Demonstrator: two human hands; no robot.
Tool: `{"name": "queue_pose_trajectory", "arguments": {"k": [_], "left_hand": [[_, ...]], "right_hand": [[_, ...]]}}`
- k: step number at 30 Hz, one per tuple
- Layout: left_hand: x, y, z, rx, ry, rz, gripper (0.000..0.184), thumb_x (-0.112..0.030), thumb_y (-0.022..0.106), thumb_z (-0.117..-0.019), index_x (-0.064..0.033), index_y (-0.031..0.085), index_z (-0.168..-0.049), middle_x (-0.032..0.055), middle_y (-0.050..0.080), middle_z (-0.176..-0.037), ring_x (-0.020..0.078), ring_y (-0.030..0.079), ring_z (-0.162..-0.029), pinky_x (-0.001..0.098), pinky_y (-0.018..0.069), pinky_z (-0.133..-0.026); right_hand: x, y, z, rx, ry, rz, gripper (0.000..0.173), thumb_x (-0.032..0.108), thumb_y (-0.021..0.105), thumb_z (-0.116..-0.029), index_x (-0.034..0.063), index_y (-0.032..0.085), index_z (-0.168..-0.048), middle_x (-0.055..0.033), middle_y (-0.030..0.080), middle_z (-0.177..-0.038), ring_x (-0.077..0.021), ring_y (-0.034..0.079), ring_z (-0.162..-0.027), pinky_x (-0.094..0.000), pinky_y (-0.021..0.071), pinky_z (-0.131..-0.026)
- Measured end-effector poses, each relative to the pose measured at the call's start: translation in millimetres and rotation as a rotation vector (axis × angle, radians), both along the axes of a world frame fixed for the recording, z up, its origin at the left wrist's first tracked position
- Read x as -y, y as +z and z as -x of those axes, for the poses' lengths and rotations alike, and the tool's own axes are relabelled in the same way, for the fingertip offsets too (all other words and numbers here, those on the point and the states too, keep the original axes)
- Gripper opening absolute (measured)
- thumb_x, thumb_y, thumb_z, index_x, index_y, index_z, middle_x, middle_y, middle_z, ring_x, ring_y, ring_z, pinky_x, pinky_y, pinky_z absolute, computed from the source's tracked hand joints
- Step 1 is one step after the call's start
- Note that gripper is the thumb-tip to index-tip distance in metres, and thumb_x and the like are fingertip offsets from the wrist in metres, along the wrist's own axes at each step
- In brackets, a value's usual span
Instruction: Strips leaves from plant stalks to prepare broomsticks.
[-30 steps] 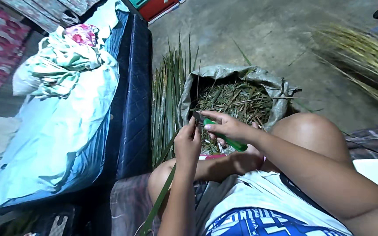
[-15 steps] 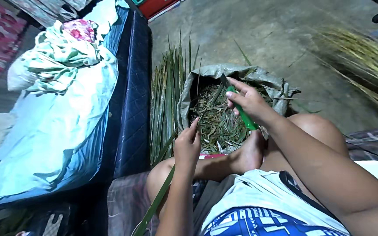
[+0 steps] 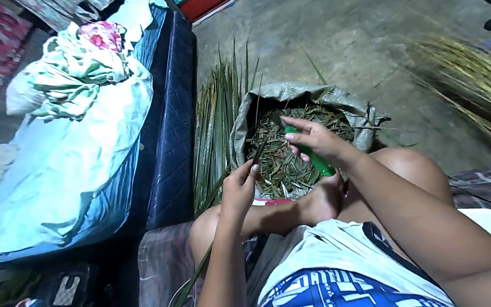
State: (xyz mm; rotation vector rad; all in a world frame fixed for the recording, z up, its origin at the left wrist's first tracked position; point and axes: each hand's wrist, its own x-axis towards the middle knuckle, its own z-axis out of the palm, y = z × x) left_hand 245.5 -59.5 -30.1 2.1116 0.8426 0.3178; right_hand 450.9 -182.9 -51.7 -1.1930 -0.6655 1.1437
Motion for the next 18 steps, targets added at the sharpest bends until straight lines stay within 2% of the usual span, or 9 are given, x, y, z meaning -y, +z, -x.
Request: {"name": "queue_pose_trajectory", "arguments": {"k": [4, 6, 8, 11, 15, 18], "left_hand": [[6, -1, -4, -0.022, 0.01, -0.003, 0.029, -0.019, 0.053, -0.107, -0.0031, 0.069, -0.125, -0.0047, 0.07, -0.082, -0.0043, 0.055, -0.062, 0.0149, 0.0447, -0.058], [6, -2, -5, -0.004, 0.007, -0.018, 0.028, -0.018, 0.053, -0.1067, -0.0026, 0.069, -0.123, -0.0044, 0.071, -0.082, -0.0046, 0.057, -0.064, 0.0145, 0.0465, -0.06], [6, -3, -4, 0.007, -0.004, -0.037, 0.027, -0.018, 0.054, -0.1065, -0.0019, 0.07, -0.121, -0.0037, 0.071, -0.083, -0.0048, 0.059, -0.065, 0.0141, 0.0477, -0.062], [5, -2, -4, -0.012, -0.042, -0.064, 0.028, -0.019, 0.055, -0.1063, -0.0021, 0.07, -0.122, -0.003, 0.072, -0.085, -0.0042, 0.06, -0.067, 0.0143, 0.0486, -0.064], [2, 2, -2, -0.072, -0.107, -0.102, 0.03, -0.017, 0.057, -0.1051, -0.0027, 0.067, -0.13, 0.0003, 0.075, -0.093, -0.0024, 0.061, -0.066, 0.0157, 0.0511, -0.064], [0, 0, 3, -0.067, -0.152, -0.131, 0.032, -0.012, 0.055, -0.104, -0.0012, 0.066, -0.132, 0.0025, 0.075, -0.094, -0.0011, 0.062, -0.065, 0.0166, 0.0522, -0.064]], "right_hand": [[0, 0, 8, -0.02, 0.17, 0.011, 0.058, 0.012, 0.05, -0.1081, 0.0181, 0.033, -0.163, -0.0054, 0.062, -0.083, -0.0071, 0.057, -0.055, -0.0186, 0.048, -0.047], [-2, 3, 16, -0.02, 0.221, 0.059, 0.056, 0.01, 0.05, -0.1084, 0.0153, 0.033, -0.162, -0.0048, 0.06, -0.082, -0.0059, 0.055, -0.056, -0.017, 0.0469, -0.049], [-4, 2, 16, -0.017, 0.195, 0.084, 0.053, 0.011, 0.052, -0.1086, 0.0123, 0.037, -0.159, -0.0054, 0.061, -0.086, -0.0054, 0.055, -0.056, -0.0167, 0.0467, -0.048], [-4, 0, 11, 0.01, 0.162, 0.07, 0.052, 0.011, 0.054, -0.1074, 0.0139, 0.042, -0.158, -0.0071, 0.063, -0.088, -0.0069, 0.056, -0.056, -0.0181, 0.0478, -0.048], [0, 3, 7, 0.049, 0.131, 0.088, 0.052, 0.011, 0.055, -0.1074, 0.0143, 0.043, -0.158, -0.007, 0.064, -0.088, -0.0071, 0.057, -0.055, -0.018, 0.0482, -0.047], [4, 4, 1, 0.132, 0.06, 0.088, 0.049, 0.014, 0.055, -0.108, 0.0131, 0.045, -0.156, -0.005, 0.063, -0.085, -0.0061, 0.054, -0.054, -0.0183, 0.0473, -0.046]]}}
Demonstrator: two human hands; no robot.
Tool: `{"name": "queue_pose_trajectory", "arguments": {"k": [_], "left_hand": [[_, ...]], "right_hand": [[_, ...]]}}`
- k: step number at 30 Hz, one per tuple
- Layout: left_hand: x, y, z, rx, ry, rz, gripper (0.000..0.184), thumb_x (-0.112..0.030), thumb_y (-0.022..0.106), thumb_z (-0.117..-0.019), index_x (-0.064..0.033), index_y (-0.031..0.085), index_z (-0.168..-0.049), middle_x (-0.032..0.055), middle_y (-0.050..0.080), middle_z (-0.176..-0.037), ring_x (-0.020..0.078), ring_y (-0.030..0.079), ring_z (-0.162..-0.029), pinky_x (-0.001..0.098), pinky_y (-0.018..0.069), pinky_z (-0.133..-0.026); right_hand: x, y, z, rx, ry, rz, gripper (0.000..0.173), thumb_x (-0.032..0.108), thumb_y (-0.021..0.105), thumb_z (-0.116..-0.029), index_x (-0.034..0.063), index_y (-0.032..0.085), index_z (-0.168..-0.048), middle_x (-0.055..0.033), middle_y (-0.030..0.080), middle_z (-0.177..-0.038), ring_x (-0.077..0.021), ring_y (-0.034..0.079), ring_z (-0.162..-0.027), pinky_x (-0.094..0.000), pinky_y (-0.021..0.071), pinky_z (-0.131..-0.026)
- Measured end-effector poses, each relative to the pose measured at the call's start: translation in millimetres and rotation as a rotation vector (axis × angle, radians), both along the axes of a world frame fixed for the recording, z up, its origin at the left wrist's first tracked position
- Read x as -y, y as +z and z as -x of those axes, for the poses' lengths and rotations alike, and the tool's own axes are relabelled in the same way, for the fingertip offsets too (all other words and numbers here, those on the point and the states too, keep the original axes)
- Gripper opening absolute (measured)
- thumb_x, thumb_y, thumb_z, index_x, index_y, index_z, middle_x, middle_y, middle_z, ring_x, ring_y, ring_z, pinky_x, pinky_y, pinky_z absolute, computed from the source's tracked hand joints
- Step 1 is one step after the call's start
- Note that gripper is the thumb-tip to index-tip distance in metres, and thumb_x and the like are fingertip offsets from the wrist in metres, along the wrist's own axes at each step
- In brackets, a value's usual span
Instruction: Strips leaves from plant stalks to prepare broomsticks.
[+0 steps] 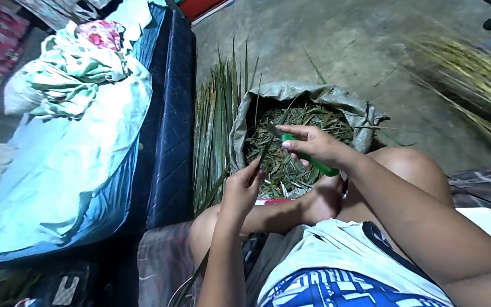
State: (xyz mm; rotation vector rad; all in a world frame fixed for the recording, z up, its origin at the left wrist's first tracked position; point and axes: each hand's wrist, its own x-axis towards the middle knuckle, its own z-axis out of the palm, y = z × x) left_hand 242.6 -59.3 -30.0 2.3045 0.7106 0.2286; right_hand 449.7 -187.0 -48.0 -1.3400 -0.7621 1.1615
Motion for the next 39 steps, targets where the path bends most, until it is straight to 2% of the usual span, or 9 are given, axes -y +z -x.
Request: {"name": "queue_pose_trajectory", "arguments": {"k": [14, 16, 18, 21, 24, 28, 33, 36, 39], "left_hand": [[-1, 0, 8, -0.081, 0.06, -0.06, 0.032, -0.015, 0.054, -0.1049, -0.0027, 0.068, -0.131, 0.005, 0.076, -0.094, 0.0034, 0.065, -0.066, 0.0216, 0.0547, -0.066], [-1, -1, 5, -0.09, 0.059, -0.081, 0.033, -0.015, 0.052, -0.1059, -0.0025, 0.068, -0.131, 0.0064, 0.076, -0.095, 0.0056, 0.065, -0.068, 0.0238, 0.0546, -0.068], [0, -2, 0, -0.083, 0.064, -0.132, 0.033, -0.015, 0.052, -0.106, -0.0026, 0.068, -0.132, 0.0088, 0.076, -0.096, 0.0106, 0.068, -0.075, 0.0283, 0.0558, -0.074], [3, -5, -11, -0.059, 0.097, -0.182, 0.036, -0.013, 0.052, -0.105, -0.0022, 0.065, -0.136, 0.0139, 0.076, -0.097, 0.0216, 0.072, -0.086, 0.0393, 0.0572, -0.084], [8, -3, -21, -0.055, 0.149, -0.214, 0.034, -0.01, 0.053, -0.103, -0.003, 0.068, -0.133, 0.0153, 0.074, -0.096, 0.024, 0.07, -0.083, 0.0425, 0.0557, -0.081], [9, -4, -29, -0.063, 0.159, -0.223, 0.035, -0.01, 0.053, -0.1032, -0.003, 0.067, -0.135, 0.0157, 0.074, -0.094, 0.0252, 0.07, -0.081, 0.0439, 0.0557, -0.079], [10, -4, -37, -0.171, 0.153, -0.152, 0.038, -0.014, 0.052, -0.1058, -0.0085, 0.062, -0.142, 0.0155, 0.074, -0.098, 0.026, 0.071, -0.088, 0.0448, 0.0559, -0.086], [10, -5, -38, -0.187, 0.163, -0.156, 0.039, -0.014, 0.052, -0.1058, -0.0094, 0.061, -0.143, 0.016, 0.074, -0.1, 0.0269, 0.072, -0.089, 0.0453, 0.0561, -0.086], [10, -6, -38, -0.176, 0.174, -0.156, 0.038, -0.015, 0.052, -0.1059, -0.0083, 0.063, -0.141, 0.0161, 0.074, -0.1, 0.0269, 0.072, -0.089, 0.0455, 0.0561, -0.086]], "right_hand": [[6, -8, -47, 0.118, -0.81, -0.111, 0.054, 0.017, 0.052, -0.1093, 0.0056, 0.032, -0.159, -0.0017, 0.062, -0.084, -0.0063, 0.058, -0.055, -0.0212, 0.052, -0.049], [11, 0, -38, 0.211, -0.718, -0.067, 0.055, 0.018, 0.056, -0.106, 0.0054, 0.031, -0.153, -0.0017, 0.058, -0.082, -0.0059, 0.054, -0.052, -0.0224, 0.0494, -0.047], [14, 11, -13, 0.298, -0.482, 0.036, 0.04, 0.019, 0.061, -0.1034, 0.007, 0.045, -0.138, -0.0073, 0.057, -0.078, -0.0131, 0.051, -0.05, -0.03, 0.0465, -0.045], [0, 17, 32, 0.383, -0.061, 0.17, 0.022, 0.017, 0.063, -0.1026, 0.0026, 0.059, -0.118, -0.0116, 0.06, -0.083, -0.0202, 0.057, -0.065, -0.0399, 0.0508, -0.06], [-12, 14, 64, 0.456, 0.179, 0.243, 0.026, 0.026, 0.052, -0.107, 0.0035, 0.06, -0.116, -0.0117, 0.06, -0.09, -0.0231, 0.06, -0.079, -0.0439, 0.0495, -0.073], [-22, 15, 70, 0.698, 0.151, 0.387, 0.031, 0.027, 0.047, -0.1091, 0.0019, 0.058, -0.122, -0.0204, 0.068, -0.101, -0.0367, 0.068, -0.099, -0.0549, 0.0522, -0.084], [-30, -4, 35, 0.819, -0.116, 0.528, 0.028, 0.026, 0.055, -0.1075, 0.0021, 0.057, -0.123, -0.0239, 0.07, -0.098, -0.0453, 0.071, -0.095, -0.0631, 0.0537, -0.077], [-26, -6, 17, 0.771, -0.238, 0.515, 0.024, 0.024, 0.055, -0.1069, 0.0024, 0.058, -0.118, -0.0225, 0.068, -0.092, -0.0431, 0.07, -0.086, -0.0615, 0.0536, -0.071], [-20, 3, 32, 0.636, -0.088, 0.412, 0.024, 0.026, 0.055, -0.1071, 0.004, 0.06, -0.113, -0.0167, 0.064, -0.086, -0.0338, 0.066, -0.08, -0.0541, 0.0532, -0.071]]}}
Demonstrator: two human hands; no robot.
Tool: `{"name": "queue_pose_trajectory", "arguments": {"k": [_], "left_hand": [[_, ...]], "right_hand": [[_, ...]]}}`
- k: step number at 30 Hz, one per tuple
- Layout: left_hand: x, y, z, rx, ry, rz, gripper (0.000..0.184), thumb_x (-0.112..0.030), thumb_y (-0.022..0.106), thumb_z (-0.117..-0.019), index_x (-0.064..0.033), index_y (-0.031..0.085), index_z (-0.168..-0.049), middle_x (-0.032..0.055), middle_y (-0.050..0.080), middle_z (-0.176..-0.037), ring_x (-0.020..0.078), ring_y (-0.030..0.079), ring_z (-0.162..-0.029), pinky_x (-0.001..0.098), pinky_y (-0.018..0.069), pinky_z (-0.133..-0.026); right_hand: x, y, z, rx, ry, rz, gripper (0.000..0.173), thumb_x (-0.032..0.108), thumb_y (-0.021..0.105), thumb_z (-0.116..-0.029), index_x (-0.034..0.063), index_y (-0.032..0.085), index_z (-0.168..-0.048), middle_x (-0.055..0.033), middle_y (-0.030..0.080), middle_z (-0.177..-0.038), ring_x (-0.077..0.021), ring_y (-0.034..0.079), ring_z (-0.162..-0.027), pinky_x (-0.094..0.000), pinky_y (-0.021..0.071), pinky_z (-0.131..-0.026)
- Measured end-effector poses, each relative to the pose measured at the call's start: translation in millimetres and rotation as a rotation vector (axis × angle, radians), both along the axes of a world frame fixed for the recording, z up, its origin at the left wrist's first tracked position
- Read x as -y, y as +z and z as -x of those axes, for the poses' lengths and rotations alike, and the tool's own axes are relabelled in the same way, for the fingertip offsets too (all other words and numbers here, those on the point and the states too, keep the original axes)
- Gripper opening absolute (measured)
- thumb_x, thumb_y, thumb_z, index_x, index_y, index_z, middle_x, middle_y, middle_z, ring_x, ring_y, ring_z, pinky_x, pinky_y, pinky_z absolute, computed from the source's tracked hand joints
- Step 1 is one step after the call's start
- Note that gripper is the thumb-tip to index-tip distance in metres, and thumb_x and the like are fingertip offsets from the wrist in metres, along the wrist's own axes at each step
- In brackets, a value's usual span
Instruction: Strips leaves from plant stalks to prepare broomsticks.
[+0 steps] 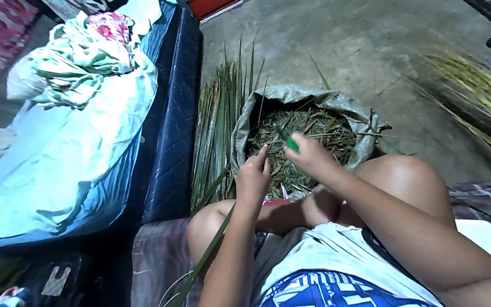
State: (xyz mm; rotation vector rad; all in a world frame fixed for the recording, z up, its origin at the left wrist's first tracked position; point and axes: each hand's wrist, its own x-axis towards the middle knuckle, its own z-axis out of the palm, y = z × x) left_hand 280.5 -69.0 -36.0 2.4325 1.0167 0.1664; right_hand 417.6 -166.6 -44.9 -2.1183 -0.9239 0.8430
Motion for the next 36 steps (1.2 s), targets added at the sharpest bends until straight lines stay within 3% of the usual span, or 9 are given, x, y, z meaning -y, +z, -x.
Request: {"name": "queue_pose_trajectory", "arguments": {"k": [5, 8, 12, 14, 18, 21, 25, 30, 36], "left_hand": [[1, 1, 1, 0.046, 0.011, 0.011, 0.032, -0.012, 0.052, -0.1048, -0.004, 0.069, -0.131, 0.015, 0.073, -0.098, 0.0244, 0.069, -0.084, 0.0442, 0.0552, -0.081], [1, 1, 3, 0.045, -0.004, 0.029, 0.036, -0.014, 0.052, -0.1057, -0.0063, 0.065, -0.138, 0.016, 0.075, -0.099, 0.0253, 0.072, -0.087, 0.0447, 0.057, -0.085], [4, 0, 7, 0.069, -0.022, 0.0, 0.035, -0.014, 0.052, -0.1056, -0.0067, 0.066, -0.137, 0.0144, 0.075, -0.095, 0.0235, 0.072, -0.084, 0.0422, 0.0574, -0.083], [4, -1, 8, 0.07, -0.026, 0.001, 0.035, -0.014, 0.051, -0.1057, -0.0067, 0.066, -0.136, 0.0136, 0.075, -0.094, 0.0227, 0.072, -0.084, 0.0416, 0.0573, -0.083], [2, 2, 8, 0.077, -0.011, 0.13, 0.034, -0.019, 0.048, -0.1086, -0.0063, 0.067, -0.133, 0.0097, 0.074, -0.093, 0.0167, 0.07, -0.083, 0.0382, 0.0562, -0.082], [1, 9, 8, 0.12, 0.034, 0.239, 0.029, -0.017, 0.046, -0.1087, -0.0043, 0.071, -0.116, 0.0012, 0.07, -0.084, 0.005, 0.063, -0.074, 0.0269, 0.0524, -0.074], [0, 15, 12, 0.14, 0.068, 0.33, 0.031, -0.019, 0.047, -0.1099, -0.0057, 0.068, -0.127, -0.0016, 0.068, -0.081, 0.0007, 0.057, -0.065, 0.021, 0.0476, -0.064], [1, 12, 14, 0.151, 0.047, 0.334, 0.031, -0.02, 0.047, -0.1098, -0.0062, 0.069, -0.127, -0.0033, 0.068, -0.08, -0.0005, 0.057, -0.065, 0.0195, 0.0475, -0.065], [3, 10, 14, 0.165, 0.026, 0.284, 0.03, -0.017, 0.05, -0.1078, -0.0013, 0.07, -0.124, -0.0018, 0.07, -0.08, -0.0011, 0.059, -0.067, 0.0194, 0.0495, -0.067]], "right_hand": [[-3, 6, 27, -0.083, 0.229, 0.065, 0.025, 0.026, 0.049, -0.1081, 0.0037, 0.059, -0.113, -0.0163, 0.064, -0.095, -0.0318, 0.065, -0.091, -0.052, 0.0504, -0.079], [-8, -6, 12, 0.027, 0.101, 0.038, 0.025, 0.026, 0.053, -0.1073, 0.0021, 0.06, -0.113, -0.0199, 0.067, -0.092, -0.038, 0.068, -0.089, -0.0576, 0.0523, -0.076], [-7, -19, -20, 0.09, -0.153, -0.038, 0.027, 0.026, 0.054, -0.1081, 0.0008, 0.059, -0.115, -0.024, 0.066, -0.087, -0.043, 0.068, -0.079, -0.0618, 0.0523, -0.067], [-3, -19, -26, 0.094, -0.198, -0.087, 0.026, 0.026, 0.053, -0.1083, 0.0015, 0.06, -0.112, -0.0214, 0.064, -0.083, -0.0392, 0.065, -0.074, -0.0585, 0.0511, -0.063], [3, -3, 1, 0.001, 0.077, -0.051, 0.022, 0.026, 0.057, -0.1055, 0.0042, 0.061, -0.108, -0.0148, 0.062, -0.081, -0.0319, 0.064, -0.076, -0.0535, 0.0517, -0.068], [2, 0, 20, 0.034, 0.269, 0.006, 0.026, 0.026, 0.054, -0.1055, 0.002, 0.062, -0.111, -0.0185, 0.066, -0.09, -0.037, 0.067, -0.088, -0.0567, 0.0505, -0.077], [-2, -8, -2, 0.11, 0.101, -0.022, 0.024, 0.026, 0.057, -0.1059, 0.0029, 0.061, -0.112, -0.0201, 0.067, -0.086, -0.0406, 0.068, -0.081, -0.0603, 0.0522, -0.07], [3, -12, -25, 0.157, -0.162, -0.142, 0.022, 0.024, 0.056, -0.1066, 0.0028, 0.06, -0.104, -0.0181, 0.062, -0.077, -0.0364, 0.064, -0.069, -0.0563, 0.0494, -0.059], [8, 4, 14, 0.034, 0.213, -0.014, 0.022, 0.025, 0.056, -0.1043, 0.0043, 0.062, -0.107, -0.0147, 0.063, -0.083, -0.0329, 0.065, -0.081, -0.0537, 0.0502, -0.071]]}}
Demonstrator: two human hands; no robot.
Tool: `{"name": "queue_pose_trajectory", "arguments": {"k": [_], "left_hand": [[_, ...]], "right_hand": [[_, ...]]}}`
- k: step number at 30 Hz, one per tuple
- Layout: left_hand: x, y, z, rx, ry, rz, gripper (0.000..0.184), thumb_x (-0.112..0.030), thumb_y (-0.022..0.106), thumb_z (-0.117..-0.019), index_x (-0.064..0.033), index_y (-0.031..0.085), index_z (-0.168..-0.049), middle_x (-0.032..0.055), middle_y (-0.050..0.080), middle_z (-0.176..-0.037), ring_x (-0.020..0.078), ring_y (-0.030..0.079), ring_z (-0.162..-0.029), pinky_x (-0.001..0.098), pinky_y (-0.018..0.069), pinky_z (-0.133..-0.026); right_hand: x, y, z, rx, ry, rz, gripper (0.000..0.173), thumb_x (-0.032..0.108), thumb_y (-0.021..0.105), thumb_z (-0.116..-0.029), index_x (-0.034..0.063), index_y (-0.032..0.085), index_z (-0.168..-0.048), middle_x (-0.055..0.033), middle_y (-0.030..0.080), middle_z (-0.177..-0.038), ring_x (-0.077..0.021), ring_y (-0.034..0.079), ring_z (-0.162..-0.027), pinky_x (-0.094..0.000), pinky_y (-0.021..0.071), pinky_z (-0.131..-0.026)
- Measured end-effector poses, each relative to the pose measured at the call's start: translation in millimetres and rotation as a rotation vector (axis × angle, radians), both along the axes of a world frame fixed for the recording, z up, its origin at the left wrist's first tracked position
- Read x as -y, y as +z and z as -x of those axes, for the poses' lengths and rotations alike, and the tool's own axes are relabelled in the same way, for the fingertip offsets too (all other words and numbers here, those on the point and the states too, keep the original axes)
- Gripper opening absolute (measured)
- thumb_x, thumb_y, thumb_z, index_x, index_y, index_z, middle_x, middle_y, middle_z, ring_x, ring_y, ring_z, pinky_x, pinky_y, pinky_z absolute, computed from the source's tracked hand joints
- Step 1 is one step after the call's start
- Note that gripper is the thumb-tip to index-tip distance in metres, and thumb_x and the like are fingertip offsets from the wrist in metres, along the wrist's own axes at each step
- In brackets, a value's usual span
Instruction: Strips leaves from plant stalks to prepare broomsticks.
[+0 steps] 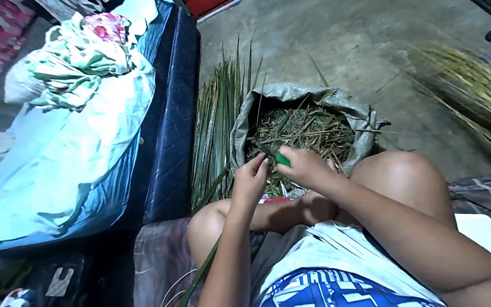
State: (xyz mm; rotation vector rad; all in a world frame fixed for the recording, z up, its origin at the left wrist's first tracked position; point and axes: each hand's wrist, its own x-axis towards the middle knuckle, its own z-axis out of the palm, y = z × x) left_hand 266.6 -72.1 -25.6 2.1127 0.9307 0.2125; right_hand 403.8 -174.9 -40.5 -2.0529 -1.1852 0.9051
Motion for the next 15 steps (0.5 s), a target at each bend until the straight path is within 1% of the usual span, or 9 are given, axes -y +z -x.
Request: {"name": "queue_pose_trajectory", "arguments": {"k": [2, 5, 8, 10, 11, 12, 13, 14, 15], "left_hand": [[1, 1, 2, -0.001, -0.001, -0.008, 0.031, -0.017, 0.051, -0.1076, -0.0016, 0.068, -0.128, -0.0007, 0.071, -0.081, -0.0009, 0.06, -0.067, 0.0193, 0.0494, -0.067], [1, 0, 5, 0.0, -0.011, -0.022, 0.031, -0.017, 0.051, -0.1076, -0.0044, 0.068, -0.13, -0.0011, 0.071, -0.082, -0.0011, 0.061, -0.068, 0.0189, 0.0501, -0.069], [1, -1, 6, 0.002, -0.013, -0.034, 0.031, -0.018, 0.05, -0.1079, -0.005, 0.069, -0.13, -0.0021, 0.071, -0.082, -0.0019, 0.061, -0.069, 0.0188, 0.0506, -0.069], [1, -3, 4, 0.002, -0.012, -0.03, 0.031, -0.018, 0.051, -0.1079, -0.005, 0.069, -0.129, -0.0021, 0.07, -0.082, -0.0017, 0.061, -0.069, 0.0188, 0.0505, -0.069], [2, -4, 4, 0.006, -0.016, -0.027, 0.03, -0.018, 0.051, -0.1076, -0.0047, 0.07, -0.128, -0.0018, 0.071, -0.082, -0.0018, 0.061, -0.069, 0.0186, 0.0504, -0.069], [2, -4, 3, 0.003, -0.026, -0.027, 0.03, -0.018, 0.052, -0.1072, -0.005, 0.07, -0.127, -0.0016, 0.071, -0.083, -0.0016, 0.061, -0.069, 0.0185, 0.0508, -0.069], [3, -4, 2, -0.008, -0.041, -0.024, 0.03, -0.019, 0.053, -0.107, -0.0053, 0.07, -0.128, -0.0008, 0.072, -0.085, -0.0013, 0.061, -0.068, 0.0187, 0.0505, -0.068], [4, -3, 2, -0.029, -0.063, -0.02, 0.03, -0.019, 0.053, -0.107, -0.006, 0.069, -0.13, 0.0, 0.073, -0.087, -0.0007, 0.062, -0.067, 0.0189, 0.0507, -0.066], [5, -3, 2, -0.061, -0.093, -0.019, 0.031, -0.019, 0.053, -0.1071, -0.0064, 0.067, -0.132, 0.0011, 0.074, -0.09, 0.0006, 0.063, -0.068, 0.0197, 0.0524, -0.066]], "right_hand": [[-3, -1, -3, 0.0, -0.028, 0.034, 0.023, 0.025, 0.055, -0.1061, 0.0034, 0.062, -0.11, -0.0177, 0.065, -0.086, -0.0363, 0.066, -0.083, -0.0564, 0.0508, -0.073], [-4, -10, -27, 0.008, -0.238, 0.002, 0.024, 0.026, 0.055, -0.107, 0.004, 0.062, -0.112, -0.0197, 0.065, -0.083, -0.0384, 0.065, -0.075, -0.0586, 0.051, -0.066], [-1, -12, -39, 0.031, -0.356, -0.101, 0.023, 0.026, 0.055, -0.1077, 0.0036, 0.061, -0.107, -0.0174, 0.061, -0.077, -0.0351, 0.062, -0.067, -0.055, 0.0495, -0.06], [2, -7, -30, -0.052, -0.309, -0.137, 0.025, 0.029, 0.056, -0.1078, 0.0038, 0.061, -0.11, -0.0153, 0.061, -0.078, -0.0316, 0.062, -0.068, -0.0526, 0.0507, -0.062], [2, -6, -22, -0.133, -0.273, -0.162, 0.028, 0.03, 0.058, -0.1076, 0.0037, 0.062, -0.116, -0.0145, 0.062, -0.08, -0.029, 0.061, -0.069, -0.0505, 0.0515, -0.064], [1, -8, -15, -0.24, -0.247, -0.187, 0.03, 0.031, 0.058, -0.1075, 0.0044, 0.061, -0.121, -0.0125, 0.062, -0.082, -0.0245, 0.059, -0.069, -0.0457, 0.0507, -0.065], [-1, -11, -8, -0.354, -0.244, -0.217, 0.029, 0.03, 0.058, -0.1077, 0.0057, 0.061, -0.122, -0.0088, 0.058, -0.081, -0.0181, 0.054, -0.065, -0.038, 0.0473, -0.062], [-4, -14, -4, -0.459, -0.26, -0.241, 0.025, 0.028, 0.057, -0.1082, 0.0063, 0.062, -0.12, -0.0051, 0.054, -0.076, -0.0126, 0.048, -0.059, -0.0307, 0.0434, -0.057], [-7, -16, -3, -0.546, -0.278, -0.247, 0.022, 0.025, 0.056, -0.1088, 0.0061, 0.061, -0.117, -0.0029, 0.05, -0.073, -0.0094, 0.045, -0.055, -0.026, 0.0406, -0.052]]}}
